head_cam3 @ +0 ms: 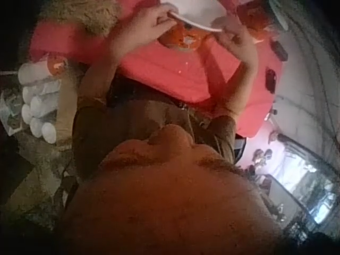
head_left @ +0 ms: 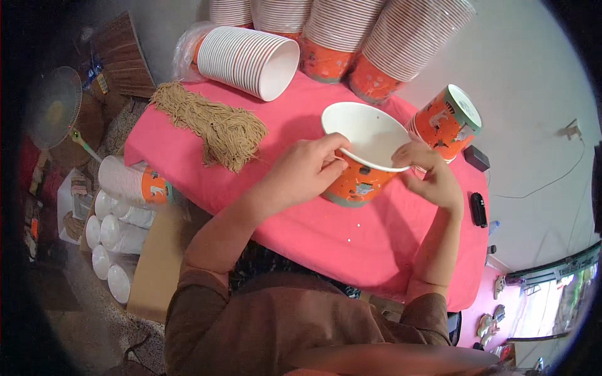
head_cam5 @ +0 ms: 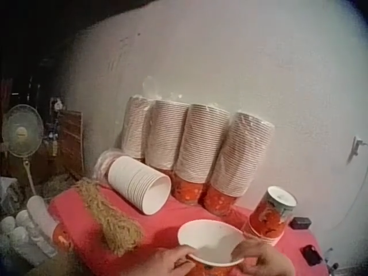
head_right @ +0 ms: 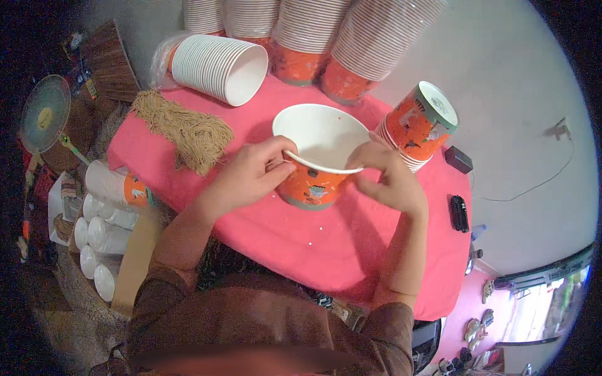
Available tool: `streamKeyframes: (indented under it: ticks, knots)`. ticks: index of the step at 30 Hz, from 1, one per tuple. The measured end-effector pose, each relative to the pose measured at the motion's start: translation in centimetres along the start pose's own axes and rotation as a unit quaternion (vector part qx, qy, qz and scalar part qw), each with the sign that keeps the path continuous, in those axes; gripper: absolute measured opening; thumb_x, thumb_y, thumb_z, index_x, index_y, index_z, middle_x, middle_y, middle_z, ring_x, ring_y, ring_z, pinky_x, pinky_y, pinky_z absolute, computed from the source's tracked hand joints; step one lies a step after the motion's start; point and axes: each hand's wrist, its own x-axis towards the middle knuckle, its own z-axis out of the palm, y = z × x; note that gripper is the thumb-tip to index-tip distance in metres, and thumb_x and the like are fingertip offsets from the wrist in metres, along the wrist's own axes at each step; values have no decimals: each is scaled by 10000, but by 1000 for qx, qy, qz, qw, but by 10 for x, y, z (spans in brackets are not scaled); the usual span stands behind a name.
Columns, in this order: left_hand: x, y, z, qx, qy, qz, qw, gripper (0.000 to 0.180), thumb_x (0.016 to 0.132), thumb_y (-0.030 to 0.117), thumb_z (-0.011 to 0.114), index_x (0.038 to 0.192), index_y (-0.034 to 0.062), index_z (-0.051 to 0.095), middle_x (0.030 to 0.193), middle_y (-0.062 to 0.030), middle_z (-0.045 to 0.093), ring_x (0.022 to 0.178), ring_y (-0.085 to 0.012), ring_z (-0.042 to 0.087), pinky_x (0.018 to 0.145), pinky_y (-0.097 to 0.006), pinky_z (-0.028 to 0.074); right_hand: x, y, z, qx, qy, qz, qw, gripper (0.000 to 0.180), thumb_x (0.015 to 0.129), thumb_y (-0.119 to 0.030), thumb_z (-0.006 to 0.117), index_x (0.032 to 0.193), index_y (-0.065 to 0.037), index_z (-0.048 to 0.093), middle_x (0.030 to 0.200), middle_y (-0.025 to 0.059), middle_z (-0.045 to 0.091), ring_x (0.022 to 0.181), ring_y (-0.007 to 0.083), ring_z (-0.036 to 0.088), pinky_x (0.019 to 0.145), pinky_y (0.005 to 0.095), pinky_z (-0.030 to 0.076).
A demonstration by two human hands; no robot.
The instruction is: Threading string through pre-punched holes in paper cups for assembly or packaging.
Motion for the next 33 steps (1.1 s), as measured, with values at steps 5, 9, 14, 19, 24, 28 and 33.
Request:
streamKeyframes:
  ticks: [5, 9, 14, 19, 24, 28, 33]
  knots:
    - [-4, -3, 22, 82, -10, 39, 996, 117, 853, 124, 592, 945, 69, 545, 756, -161, 642, 720, -356, 645, 598, -460, 493, 11, -26, 35, -58, -35, 42, 997, 208, 710, -33, 651, 918, -20, 638, 811, 130, 638, 745, 265, 621, 684, 373, 485]
    - [0, -13, 31, 69, 29, 71, 995, 117, 853, 59, 607, 954, 48, 549, 575, -79, 458, 500, -176, 476, 498, -332, 377, 7, -15, 43, 28, -10, 138, 990, 177, 719, -9, 630, 895, -14, 618, 779, 132, 625, 701, 258, 607, 636, 361, 474]
    - [3, -22, 34, 54, 41, 73, 995, 121, 850, 49, 602, 962, 52, 556, 593, -79, 465, 517, -163, 482, 504, -327, 381, 10, -5, 44, 3, -38, 146, 989, 171, 719, 46, 618, 882, 11, 578, 808, 55, 593, 754, 142, 554, 673, 288, 463]
    - [4, -22, 37, 46, 39, 70, 996, 149, 841, 43, 606, 983, 51, 561, 620, -82, 481, 541, -152, 493, 518, -315, 394, 11, -7, 50, -18, 3, 144, 989, 126, 699, 12, 608, 819, 21, 570, 711, 66, 570, 694, 139, 547, 618, 287, 445]
    - [2, -29, 39, 34, 51, 75, 995, 214, 846, 36, 597, 1055, 46, 552, 632, -69, 481, 557, -125, 493, 525, -302, 398, 16, -11, 59, -82, 61, 113, 988, 88, 681, -8, 617, 745, 24, 565, 609, 75, 530, 596, 145, 528, 549, 295, 420]
    - [-8, -29, 33, -47, 14, 31, 998, 331, 879, 31, 566, 1203, 39, 501, 680, -10, 480, 612, -76, 470, 566, -250, 394, 14, -7, 59, -51, 64, 139, 987, 123, 669, -16, 659, 747, 19, 570, 620, 71, 540, 581, 172, 531, 553, 302, 421]
    - [-27, -32, 32, -211, 51, -3, 976, 360, 934, 53, 461, 1287, 22, 394, 738, 30, 447, 661, -43, 421, 604, -183, 353, 13, -16, 49, -75, 61, 94, 991, 204, 657, -27, 718, 820, -11, 597, 740, 65, 569, 726, 205, 564, 699, 329, 439]
